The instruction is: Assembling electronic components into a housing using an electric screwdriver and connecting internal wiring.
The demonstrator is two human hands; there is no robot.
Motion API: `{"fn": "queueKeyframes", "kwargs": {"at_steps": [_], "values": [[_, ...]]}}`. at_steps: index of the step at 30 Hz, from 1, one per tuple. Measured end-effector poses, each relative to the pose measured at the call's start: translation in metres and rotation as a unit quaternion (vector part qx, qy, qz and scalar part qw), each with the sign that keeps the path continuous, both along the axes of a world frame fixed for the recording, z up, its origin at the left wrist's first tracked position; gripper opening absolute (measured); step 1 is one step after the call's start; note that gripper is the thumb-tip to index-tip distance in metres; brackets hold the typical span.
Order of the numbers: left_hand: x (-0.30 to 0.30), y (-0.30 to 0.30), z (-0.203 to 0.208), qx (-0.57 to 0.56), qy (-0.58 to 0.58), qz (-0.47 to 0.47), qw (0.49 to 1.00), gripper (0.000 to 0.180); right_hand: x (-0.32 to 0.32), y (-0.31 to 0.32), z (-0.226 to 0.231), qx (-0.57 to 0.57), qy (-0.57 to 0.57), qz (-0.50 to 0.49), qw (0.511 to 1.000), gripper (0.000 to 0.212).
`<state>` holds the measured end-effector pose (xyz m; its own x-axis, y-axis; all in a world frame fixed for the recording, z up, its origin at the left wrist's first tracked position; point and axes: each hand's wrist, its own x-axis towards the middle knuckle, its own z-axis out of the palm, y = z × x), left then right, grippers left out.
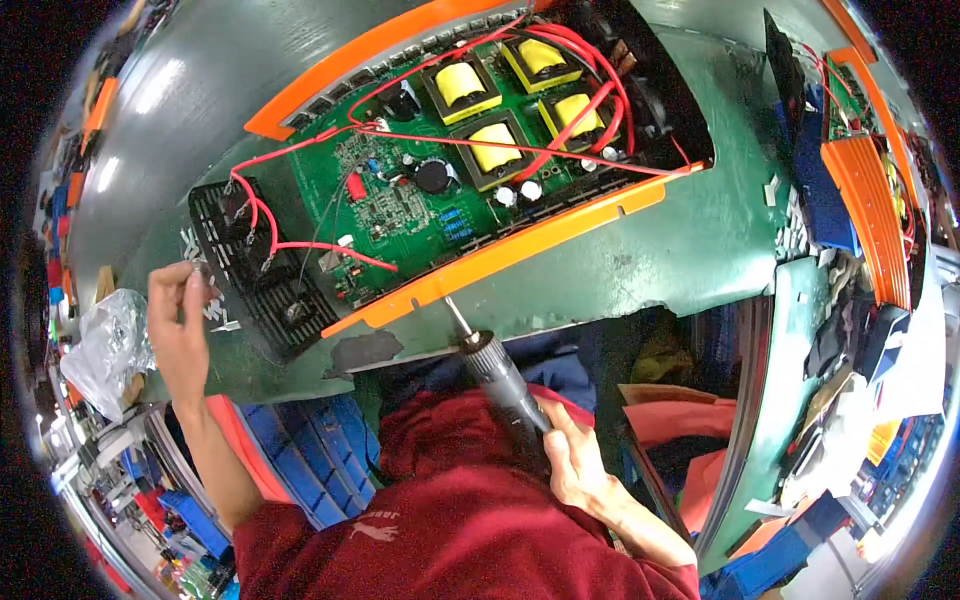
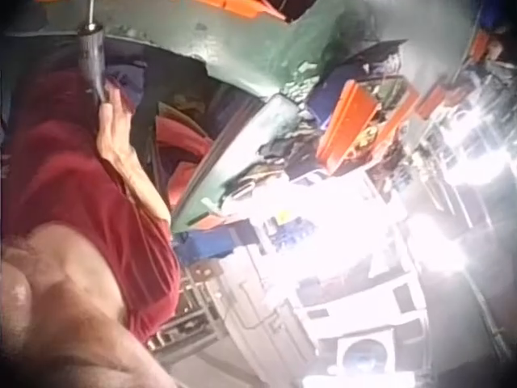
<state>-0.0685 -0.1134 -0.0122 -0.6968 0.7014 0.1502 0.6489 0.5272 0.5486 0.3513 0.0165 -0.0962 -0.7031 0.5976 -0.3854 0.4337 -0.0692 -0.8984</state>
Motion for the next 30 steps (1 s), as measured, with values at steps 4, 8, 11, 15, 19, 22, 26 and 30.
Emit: {"fn": "queueKeyframes", "kwargs": {"at_steps": [4, 8, 11, 15, 19, 22, 26, 30], "values": [[0.033, 0.023, 0.023, 0.130, -0.233, -0.007, 0.964, 0.007, -0.002, 0.006, -0.001, -0.022, -0.001, 0.006, 1.000, 0.076], [0.047, 0.044, 0.039, 0.092, -0.386, -0.106, 0.912, 0.019, 0.001, 0.006, -0.007, -0.032, -0.026, 0.028, 0.999, 0.081], [0.059, 0.055, 0.037, 0.098, -0.418, -0.097, 0.898, 0.024, -0.007, 0.007, -0.007, -0.028, -0.018, 0.025, 0.999, 0.083], [0.077, 0.088, 0.034, 0.049, -0.251, -0.161, 0.953, 0.029, -0.013, 0.009, -0.002, -0.019, -0.004, 0.019, 1.000, 0.082], [0.090, 0.121, 0.018, 0.033, -0.075, -0.261, 0.962, 0.015, -0.013, 0.011, -0.001, -0.073, 0.012, 0.015, 0.997, 0.083], [0.095, 0.131, 0.012, -0.026, -0.078, -0.288, 0.954, 0.016, -0.005, 0.015, 0.000, -0.192, 0.022, 0.020, 0.981, 0.084], [0.093, 0.139, 0.007, -0.103, -0.092, -0.314, 0.939, 0.015, -0.005, 0.021, 0.006, -0.294, 0.079, 0.019, 0.952, 0.076], [0.090, 0.141, 0.008, -0.121, -0.121, -0.306, 0.937, 0.013, -0.009, 0.028, 0.024, -0.312, 0.028, 0.034, 0.949, 0.079]]}}
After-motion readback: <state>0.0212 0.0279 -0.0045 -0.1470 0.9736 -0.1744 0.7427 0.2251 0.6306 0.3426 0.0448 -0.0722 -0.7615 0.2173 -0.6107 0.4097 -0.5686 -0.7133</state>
